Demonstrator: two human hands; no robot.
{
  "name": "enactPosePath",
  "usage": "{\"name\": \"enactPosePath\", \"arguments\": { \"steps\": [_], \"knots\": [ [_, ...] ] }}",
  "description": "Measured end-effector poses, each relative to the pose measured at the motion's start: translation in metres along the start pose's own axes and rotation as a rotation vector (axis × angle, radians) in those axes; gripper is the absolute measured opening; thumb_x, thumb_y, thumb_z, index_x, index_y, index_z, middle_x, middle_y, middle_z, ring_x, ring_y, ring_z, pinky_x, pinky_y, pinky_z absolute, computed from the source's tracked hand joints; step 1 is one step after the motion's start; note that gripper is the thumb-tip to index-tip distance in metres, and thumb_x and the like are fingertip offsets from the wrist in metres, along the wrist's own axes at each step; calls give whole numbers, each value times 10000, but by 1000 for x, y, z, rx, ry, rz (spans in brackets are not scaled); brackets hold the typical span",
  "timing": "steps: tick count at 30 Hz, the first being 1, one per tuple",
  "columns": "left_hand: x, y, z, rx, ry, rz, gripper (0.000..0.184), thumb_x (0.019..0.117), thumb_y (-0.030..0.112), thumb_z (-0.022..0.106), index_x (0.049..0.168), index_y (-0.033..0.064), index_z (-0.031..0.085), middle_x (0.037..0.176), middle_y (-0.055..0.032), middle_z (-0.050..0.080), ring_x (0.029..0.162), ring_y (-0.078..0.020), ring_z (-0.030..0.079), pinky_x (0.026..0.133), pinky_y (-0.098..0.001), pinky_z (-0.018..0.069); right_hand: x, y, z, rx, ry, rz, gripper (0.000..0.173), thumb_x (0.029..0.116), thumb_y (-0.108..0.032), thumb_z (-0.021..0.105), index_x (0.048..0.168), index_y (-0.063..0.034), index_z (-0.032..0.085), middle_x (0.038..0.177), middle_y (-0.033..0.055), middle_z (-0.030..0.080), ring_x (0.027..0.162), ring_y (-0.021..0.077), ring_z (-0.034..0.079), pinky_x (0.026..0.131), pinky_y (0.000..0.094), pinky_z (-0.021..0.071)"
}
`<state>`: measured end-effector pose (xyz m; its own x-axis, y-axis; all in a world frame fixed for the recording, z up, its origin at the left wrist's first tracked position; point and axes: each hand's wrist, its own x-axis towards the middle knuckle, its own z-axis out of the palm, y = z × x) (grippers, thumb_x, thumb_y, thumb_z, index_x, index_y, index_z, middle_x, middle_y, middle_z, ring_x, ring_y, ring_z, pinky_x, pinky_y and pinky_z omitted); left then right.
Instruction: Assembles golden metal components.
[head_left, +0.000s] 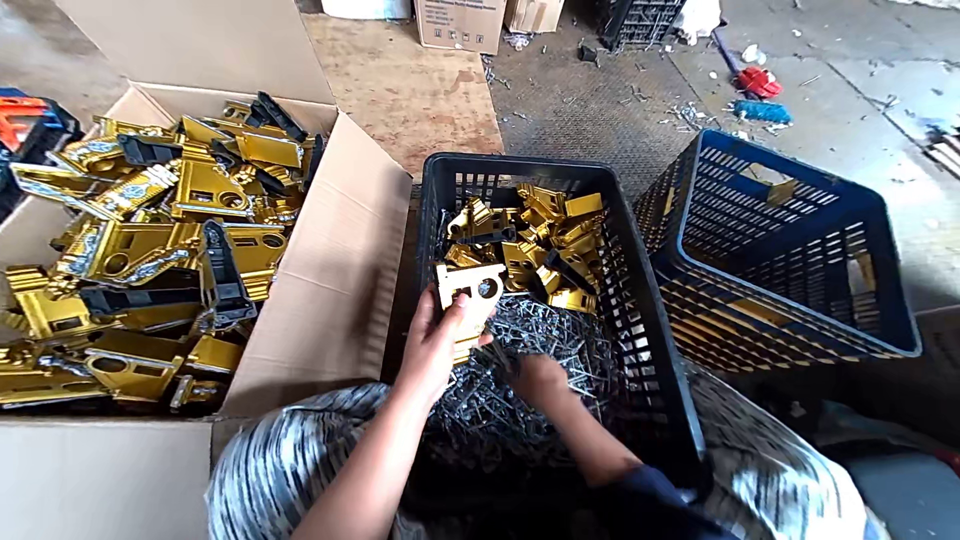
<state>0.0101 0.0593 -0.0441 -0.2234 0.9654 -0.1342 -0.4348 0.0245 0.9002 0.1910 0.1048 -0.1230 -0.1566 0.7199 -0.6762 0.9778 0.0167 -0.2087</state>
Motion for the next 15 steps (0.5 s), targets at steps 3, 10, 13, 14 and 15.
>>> {"name": "enactPosePath", "arguments": {
  "steps": [3,10,13,14,15],
  "knots": [
    [-1,2,2,49,43,-52,364,1106,208,418,1459,120,433,1103,-178,701,886,-280,736,641,-343,626,8,-9,7,-38,-52,53,456,980,-404,596,1264,-52,653,1261,228,664,1194,420,639,940,648,516],
    [4,9,-8,119,10,-91,385,1052,121,532,1427,80,455,957,-124,708,737,-161,696,578,-240,561,-47,38,-12,493,279,-243,331,1085,-256,419,1259,-1,538,816,106,578,700,229,593,682,424,520],
    [0,19,-7,73,-177,-218,340,1082,159,457,1419,120,481,990,-122,715,782,-152,707,592,-217,562,-60,29,-10,1135,414,-501,179,1075,-152,367,1150,-34,478,658,-71,451,503,42,467,494,232,471],
    [-2,20,-7,45,-215,-235,324,1095,179,424,1408,120,481,995,-123,717,788,-150,712,585,-211,563,-65,23,-17,1247,395,-564,132,1064,-100,365,1130,-44,464,677,-60,496,534,59,524,538,250,527],
    [-4,19,-6,18,-239,-237,322,1105,201,395,1403,114,480,995,-126,716,790,-152,714,572,-207,562,-70,19,-25,1283,406,-615,119,1048,-66,373,1125,-45,462,686,-46,517,551,74,552,560,265,550]
  ]
}}
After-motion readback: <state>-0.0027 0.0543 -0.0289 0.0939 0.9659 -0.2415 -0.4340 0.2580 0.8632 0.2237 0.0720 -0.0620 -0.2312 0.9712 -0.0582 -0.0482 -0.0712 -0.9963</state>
